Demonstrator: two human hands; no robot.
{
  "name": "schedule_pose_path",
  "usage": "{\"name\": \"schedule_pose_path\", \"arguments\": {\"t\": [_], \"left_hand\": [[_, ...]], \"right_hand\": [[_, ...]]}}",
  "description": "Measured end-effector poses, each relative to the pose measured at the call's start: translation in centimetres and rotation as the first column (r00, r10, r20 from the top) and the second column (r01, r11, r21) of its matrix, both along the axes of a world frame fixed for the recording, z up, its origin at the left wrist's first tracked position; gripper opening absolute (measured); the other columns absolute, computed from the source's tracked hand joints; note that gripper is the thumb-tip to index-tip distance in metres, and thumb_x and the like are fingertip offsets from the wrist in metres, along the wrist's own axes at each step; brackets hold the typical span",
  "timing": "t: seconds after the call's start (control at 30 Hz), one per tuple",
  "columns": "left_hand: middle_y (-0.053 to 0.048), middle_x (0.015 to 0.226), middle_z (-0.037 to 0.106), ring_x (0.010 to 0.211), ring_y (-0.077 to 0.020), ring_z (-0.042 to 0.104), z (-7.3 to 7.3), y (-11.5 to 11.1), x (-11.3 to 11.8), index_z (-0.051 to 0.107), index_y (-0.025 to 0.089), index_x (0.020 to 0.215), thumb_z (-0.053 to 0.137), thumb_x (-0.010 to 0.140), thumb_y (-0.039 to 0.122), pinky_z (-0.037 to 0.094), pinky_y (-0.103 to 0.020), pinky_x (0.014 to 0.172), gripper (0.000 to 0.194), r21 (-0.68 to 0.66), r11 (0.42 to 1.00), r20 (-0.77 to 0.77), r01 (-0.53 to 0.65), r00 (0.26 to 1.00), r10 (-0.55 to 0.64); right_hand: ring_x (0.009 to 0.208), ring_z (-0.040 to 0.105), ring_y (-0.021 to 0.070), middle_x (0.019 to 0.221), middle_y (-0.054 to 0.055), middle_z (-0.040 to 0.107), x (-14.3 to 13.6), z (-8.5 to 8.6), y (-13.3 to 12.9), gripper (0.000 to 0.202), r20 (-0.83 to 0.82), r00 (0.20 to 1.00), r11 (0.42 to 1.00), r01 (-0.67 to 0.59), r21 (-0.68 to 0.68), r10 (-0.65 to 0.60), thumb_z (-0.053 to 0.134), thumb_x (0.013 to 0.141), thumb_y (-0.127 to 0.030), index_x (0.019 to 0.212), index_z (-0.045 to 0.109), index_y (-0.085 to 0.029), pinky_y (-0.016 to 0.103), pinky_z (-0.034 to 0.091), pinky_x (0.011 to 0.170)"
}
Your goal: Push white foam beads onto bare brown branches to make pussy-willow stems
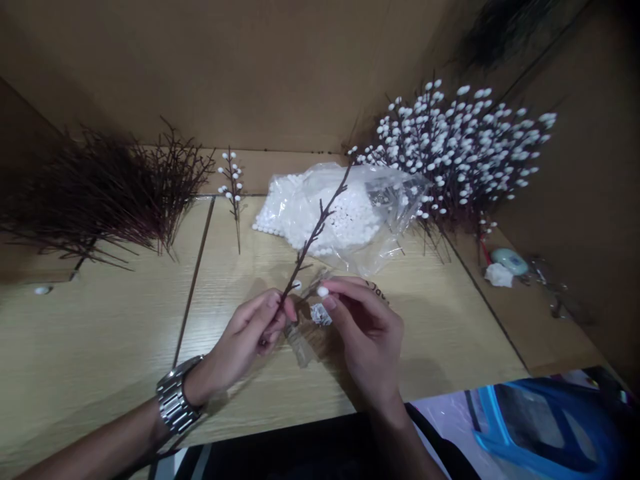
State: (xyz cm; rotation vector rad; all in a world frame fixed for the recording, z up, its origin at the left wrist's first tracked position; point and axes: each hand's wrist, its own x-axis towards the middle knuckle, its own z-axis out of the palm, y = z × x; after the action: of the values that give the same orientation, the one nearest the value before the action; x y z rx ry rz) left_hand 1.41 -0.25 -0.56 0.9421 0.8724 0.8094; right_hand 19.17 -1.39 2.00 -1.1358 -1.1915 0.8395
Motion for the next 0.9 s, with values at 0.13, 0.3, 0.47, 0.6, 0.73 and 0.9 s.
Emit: {"name": "schedule_pose_path", "arguments": {"t": [0.13, 0.3, 0.47, 0.6, 0.73, 0.9], "left_hand": [[0.007, 0.062, 0.035, 0.049, -0.0082, 0.028, 0.0, -0.3, 0.2, 0.064, 0.017, 0.094, 0.051, 0.101, 0.046, 0.023, -0.021, 0.044, 0.033, 0.040, 0.999, -0.069, -0.008, 0.998, 0.011], [0.007, 0.061, 0.035, 0.049, -0.0082, 0.027, -0.2, -0.5, 0.2, 0.062, 0.019, 0.102, 0.051, 0.101, 0.044, 0.023, -0.020, 0.043, 0.027, 0.040, 0.999, -0.018, 0.002, 1.000, -0.001], [0.007, 0.062, 0.034, 0.050, -0.0085, 0.026, -0.3, -0.5, -0.1, 0.062, 0.019, 0.098, 0.050, 0.102, 0.042, 0.021, -0.021, 0.043, 0.026, 0.033, 0.998, -0.009, 0.051, 0.999, -0.051], [0.007, 0.063, 0.034, 0.050, -0.0086, 0.025, 0.0, -0.6, -0.1, 0.061, 0.019, 0.095, 0.050, 0.102, 0.042, 0.020, -0.022, 0.044, 0.027, 0.017, 0.997, -0.004, 0.077, 0.997, -0.077], [0.007, 0.062, 0.035, 0.050, -0.0090, 0.027, 0.2, -0.4, 0.0, 0.061, 0.018, 0.093, 0.051, 0.101, 0.044, 0.022, -0.022, 0.044, 0.029, 0.026, 0.997, -0.005, 0.076, 0.997, -0.076], [0.007, 0.061, 0.036, 0.049, -0.0086, 0.028, 0.2, -0.4, 0.1, 0.059, 0.019, 0.090, 0.052, 0.100, 0.047, 0.022, -0.021, 0.043, 0.031, 0.021, 0.997, -0.020, 0.071, 0.997, -0.071]], "right_hand": [[0.097, 0.067, 0.0216, 0.099, 0.003, 0.073, -0.2, -0.3, -0.1, 0.021, -0.010, 1.000, 1.000, 0.005, -0.015, -0.005, 0.069, 0.088, -0.017, 0.100, 0.077, -0.033, 0.039, 0.059, 0.081], [0.090, 0.070, 0.0203, 0.098, 0.003, 0.074, -0.1, -0.8, 0.0, 0.015, -0.003, 1.000, 0.995, 0.027, -0.095, -0.028, 0.069, 0.089, -0.022, 0.099, 0.077, -0.031, 0.037, 0.060, 0.076], [0.069, 0.071, 0.0157, 0.084, 0.000, 0.075, -0.2, -1.1, 0.2, 0.013, -0.154, 0.986, 0.986, -0.080, -0.147, 0.057, 0.068, 0.090, -0.021, 0.099, 0.075, -0.029, 0.032, 0.063, 0.065], [0.076, 0.075, 0.0185, 0.092, 0.002, 0.077, -0.3, -1.4, 0.2, 0.012, -0.217, 0.974, 0.978, -0.107, -0.178, 0.067, 0.070, 0.090, -0.027, 0.101, 0.074, -0.028, 0.035, 0.067, 0.067], [0.082, 0.077, 0.0204, 0.093, 0.002, 0.077, -0.4, -1.5, 0.1, 0.011, -0.250, 0.963, 0.975, -0.142, -0.170, 0.097, 0.069, 0.091, -0.028, 0.101, 0.073, -0.028, 0.037, 0.069, 0.068], [0.082, 0.078, 0.0200, 0.098, 0.001, 0.077, -0.5, -1.5, 0.0, 0.012, -0.257, 0.959, 0.972, -0.166, -0.169, 0.120, 0.065, 0.093, -0.026, 0.103, 0.071, -0.031, 0.035, 0.070, 0.065]]}}
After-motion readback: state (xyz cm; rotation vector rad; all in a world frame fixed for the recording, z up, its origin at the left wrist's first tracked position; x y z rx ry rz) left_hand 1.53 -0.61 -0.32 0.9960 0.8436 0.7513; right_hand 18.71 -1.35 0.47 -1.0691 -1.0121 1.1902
